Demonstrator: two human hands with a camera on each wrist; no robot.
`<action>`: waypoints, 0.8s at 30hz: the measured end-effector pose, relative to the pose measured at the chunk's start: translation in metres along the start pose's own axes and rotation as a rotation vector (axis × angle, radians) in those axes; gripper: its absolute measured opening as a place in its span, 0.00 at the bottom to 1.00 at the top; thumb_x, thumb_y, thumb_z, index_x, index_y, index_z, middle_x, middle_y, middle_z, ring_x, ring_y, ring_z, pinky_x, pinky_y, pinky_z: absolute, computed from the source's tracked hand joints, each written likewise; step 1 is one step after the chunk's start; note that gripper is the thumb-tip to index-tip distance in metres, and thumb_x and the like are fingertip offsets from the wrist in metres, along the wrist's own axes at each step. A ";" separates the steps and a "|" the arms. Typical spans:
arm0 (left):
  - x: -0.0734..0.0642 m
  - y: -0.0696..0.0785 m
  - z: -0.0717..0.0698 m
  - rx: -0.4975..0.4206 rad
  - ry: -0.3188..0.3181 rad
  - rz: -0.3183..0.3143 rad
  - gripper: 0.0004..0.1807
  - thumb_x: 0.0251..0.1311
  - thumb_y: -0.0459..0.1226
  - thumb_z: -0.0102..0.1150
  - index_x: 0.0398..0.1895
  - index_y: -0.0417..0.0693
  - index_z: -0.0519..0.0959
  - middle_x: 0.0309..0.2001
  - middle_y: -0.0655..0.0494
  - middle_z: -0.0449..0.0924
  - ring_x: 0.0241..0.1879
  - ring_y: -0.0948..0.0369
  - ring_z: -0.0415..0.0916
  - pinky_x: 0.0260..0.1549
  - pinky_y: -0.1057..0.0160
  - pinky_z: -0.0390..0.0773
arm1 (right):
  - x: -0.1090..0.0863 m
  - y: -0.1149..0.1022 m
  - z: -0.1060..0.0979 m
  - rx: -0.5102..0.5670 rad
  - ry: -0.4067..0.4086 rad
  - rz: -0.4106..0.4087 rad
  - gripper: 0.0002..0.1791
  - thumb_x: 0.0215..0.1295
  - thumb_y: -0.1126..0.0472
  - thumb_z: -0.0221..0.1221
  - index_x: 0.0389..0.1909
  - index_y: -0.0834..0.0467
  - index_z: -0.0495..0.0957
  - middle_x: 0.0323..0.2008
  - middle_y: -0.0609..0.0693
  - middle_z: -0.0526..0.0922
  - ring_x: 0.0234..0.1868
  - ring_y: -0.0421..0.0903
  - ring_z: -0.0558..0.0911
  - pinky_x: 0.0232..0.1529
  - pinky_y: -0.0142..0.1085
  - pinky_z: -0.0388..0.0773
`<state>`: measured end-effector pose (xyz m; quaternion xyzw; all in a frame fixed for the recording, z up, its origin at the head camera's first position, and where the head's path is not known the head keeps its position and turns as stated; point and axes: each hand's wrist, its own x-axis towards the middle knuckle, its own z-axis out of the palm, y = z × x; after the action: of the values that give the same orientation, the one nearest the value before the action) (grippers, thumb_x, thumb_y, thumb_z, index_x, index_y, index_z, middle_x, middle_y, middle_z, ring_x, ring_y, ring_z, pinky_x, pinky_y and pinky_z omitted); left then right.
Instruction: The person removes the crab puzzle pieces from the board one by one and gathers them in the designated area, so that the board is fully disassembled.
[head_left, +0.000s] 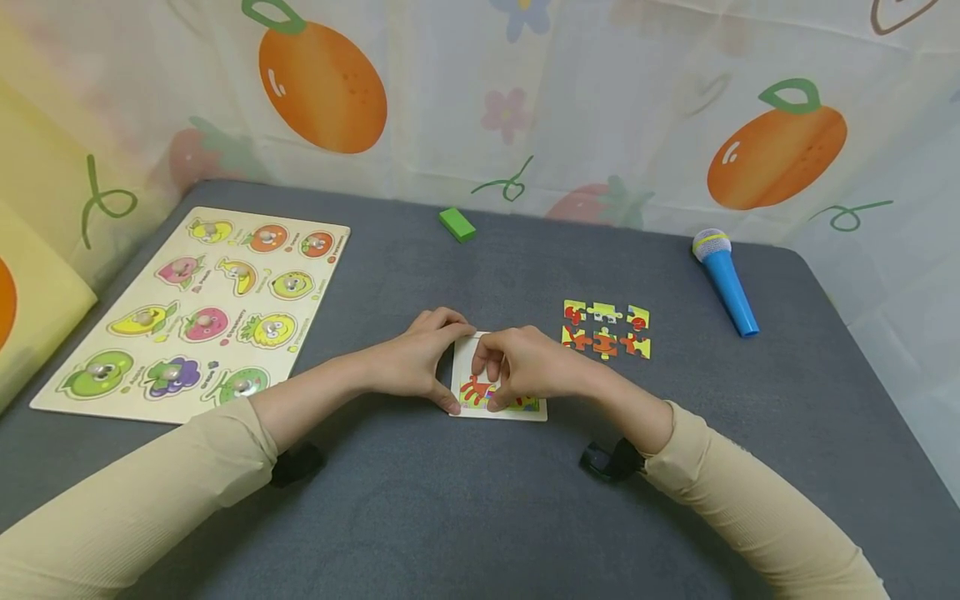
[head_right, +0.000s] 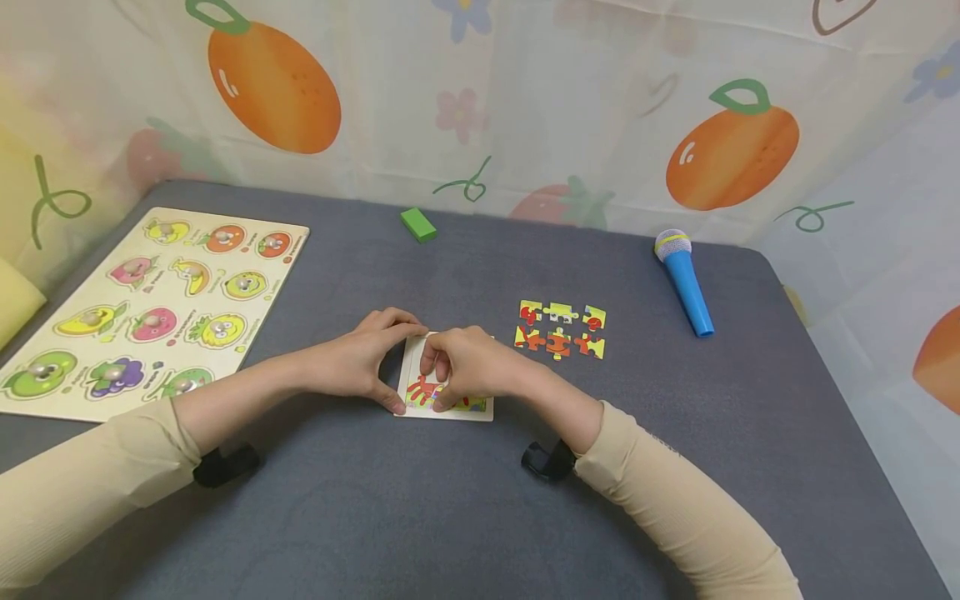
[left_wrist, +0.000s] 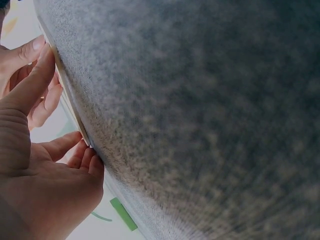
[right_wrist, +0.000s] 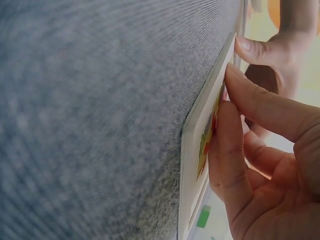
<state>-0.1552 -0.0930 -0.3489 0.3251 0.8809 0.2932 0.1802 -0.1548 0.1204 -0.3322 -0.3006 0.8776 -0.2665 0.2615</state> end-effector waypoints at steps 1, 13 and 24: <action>0.000 0.000 0.000 -0.002 -0.002 -0.001 0.53 0.37 0.43 0.82 0.69 0.37 0.66 0.66 0.43 0.62 0.65 0.46 0.57 0.64 0.47 0.65 | 0.000 0.000 0.000 -0.002 0.001 0.000 0.19 0.48 0.61 0.76 0.40 0.53 0.79 0.31 0.48 0.79 0.26 0.39 0.74 0.29 0.30 0.73; -0.001 0.000 0.000 -0.006 0.000 -0.005 0.52 0.36 0.43 0.82 0.68 0.39 0.66 0.66 0.44 0.62 0.65 0.47 0.57 0.64 0.47 0.65 | 0.001 0.000 0.001 0.009 0.010 0.009 0.21 0.47 0.63 0.76 0.40 0.53 0.78 0.33 0.47 0.79 0.26 0.40 0.76 0.29 0.31 0.75; -0.001 0.000 0.000 -0.008 0.000 -0.002 0.53 0.36 0.43 0.82 0.69 0.38 0.66 0.66 0.43 0.62 0.65 0.47 0.57 0.64 0.47 0.65 | 0.001 0.001 0.002 0.031 0.015 0.007 0.22 0.47 0.63 0.76 0.41 0.53 0.77 0.34 0.47 0.80 0.27 0.40 0.76 0.30 0.32 0.75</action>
<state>-0.1549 -0.0937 -0.3486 0.3236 0.8800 0.2963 0.1819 -0.1546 0.1196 -0.3343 -0.2912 0.8765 -0.2813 0.2605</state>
